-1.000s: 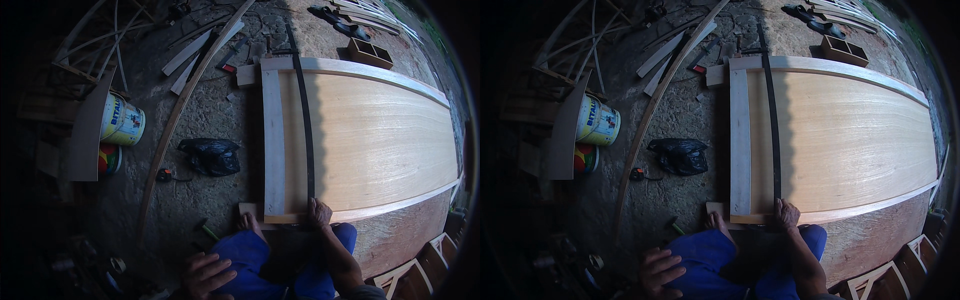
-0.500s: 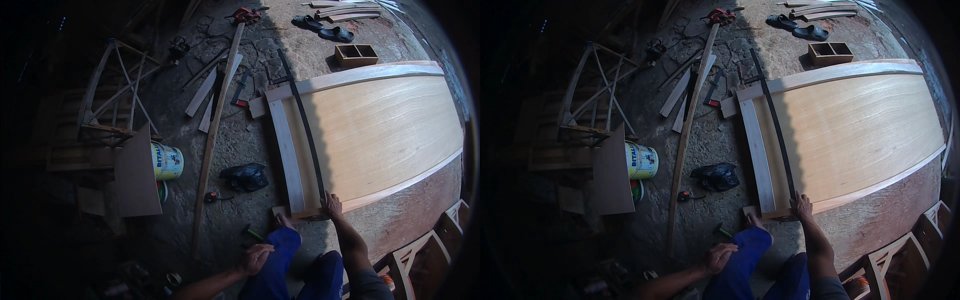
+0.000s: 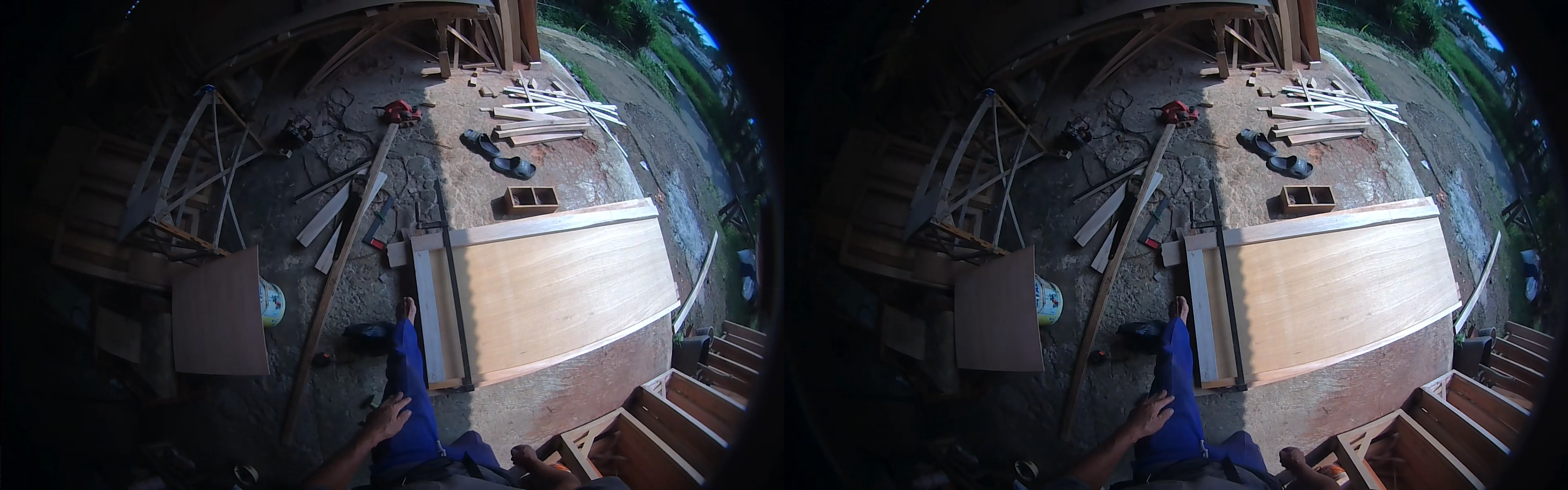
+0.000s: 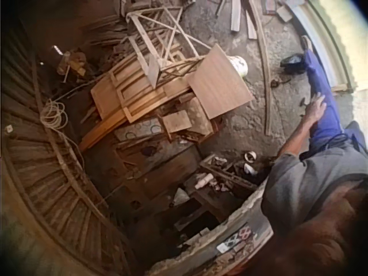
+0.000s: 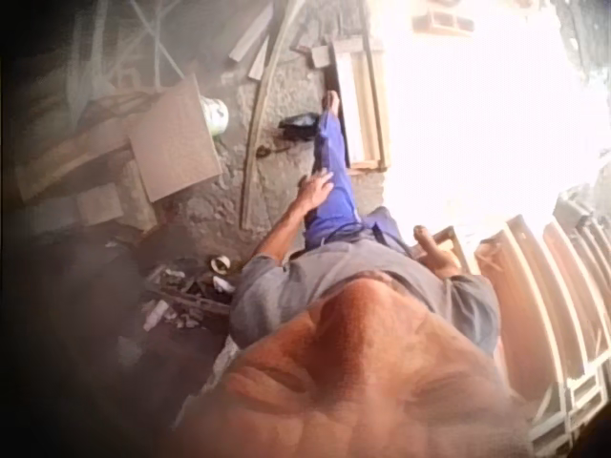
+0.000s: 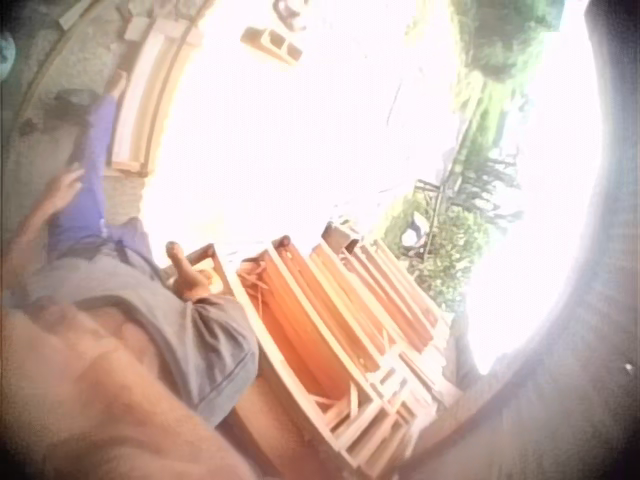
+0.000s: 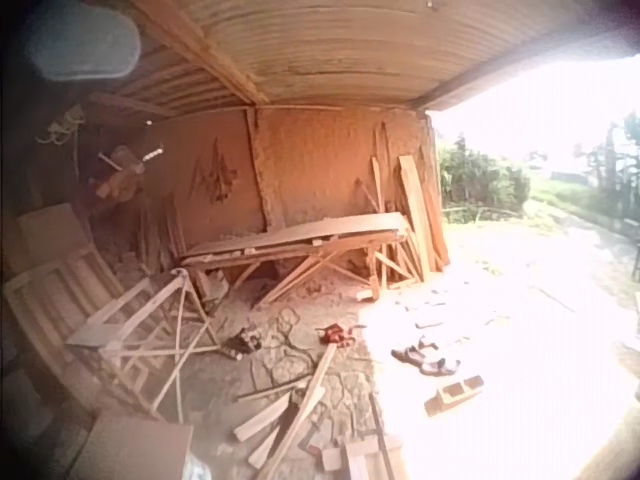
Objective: The person assembles a wooden door by hammering nails into a frame and attaching a large plywood panel. They use a hammer and nails to secure the frame pieces, then position and attach the panel to the frame.
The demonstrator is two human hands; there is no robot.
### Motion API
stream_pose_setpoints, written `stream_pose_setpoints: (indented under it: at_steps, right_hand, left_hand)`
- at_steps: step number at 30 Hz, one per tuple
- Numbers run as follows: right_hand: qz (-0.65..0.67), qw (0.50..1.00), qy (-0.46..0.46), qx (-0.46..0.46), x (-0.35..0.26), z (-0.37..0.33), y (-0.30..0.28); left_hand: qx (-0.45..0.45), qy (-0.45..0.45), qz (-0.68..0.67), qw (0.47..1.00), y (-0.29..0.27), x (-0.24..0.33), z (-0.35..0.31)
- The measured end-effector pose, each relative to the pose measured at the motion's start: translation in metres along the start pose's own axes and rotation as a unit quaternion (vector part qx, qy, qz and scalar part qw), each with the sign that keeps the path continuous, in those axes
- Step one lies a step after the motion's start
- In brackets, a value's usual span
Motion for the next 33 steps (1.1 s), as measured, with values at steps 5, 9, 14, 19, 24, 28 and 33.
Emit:
stream_pose_setpoints:
  at_steps: [5,9,14,19,24,28,33]
  right_hand:
    - [-0.080,0.993,0.064,0.059,-0.144,-0.052,-0.082]
    - [0.036,0.997,0.020,0.068,-0.337,-0.066,-0.077]
    - [0.028,0.996,-0.081,0.023,-0.552,-0.094,-0.087]
    - [-0.027,0.997,-0.068,0.011,-0.650,-0.087,-0.162]
    - [-0.207,0.976,-0.055,-0.026,-0.769,-0.004,-0.286]
    - [-0.283,0.958,-0.045,-0.020,-1.012,0.032,-0.372]
    - [-0.448,0.873,-0.194,0.002,-1.310,0.015,-0.414]
  left_hand:
    - [-0.047,-0.005,-0.049,0.998,-0.081,-0.059,0.120]
    - [-0.027,-0.047,-0.331,0.942,-0.133,-0.083,0.193]
    - [0.142,-0.175,-0.401,0.888,-0.158,-0.219,0.197]
    - [0.229,-0.347,-0.566,0.712,-0.218,-0.238,0.156]
    - [0.280,-0.488,-0.597,0.572,-0.172,-0.190,0.119]
    - [0.328,-0.597,-0.619,0.390,-0.020,0.007,0.150]
    - [0.176,-0.557,-0.756,0.293,0.076,0.295,0.334]
Point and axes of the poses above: each hand's wrist, its own z-axis towards the middle knuckle, its own y-axis out of the palm, x = y × z, the point moved 9 cm from there along z, towards the middle knuckle, and after that the axes turned 4 degrees about y, right-handed, at the moved point
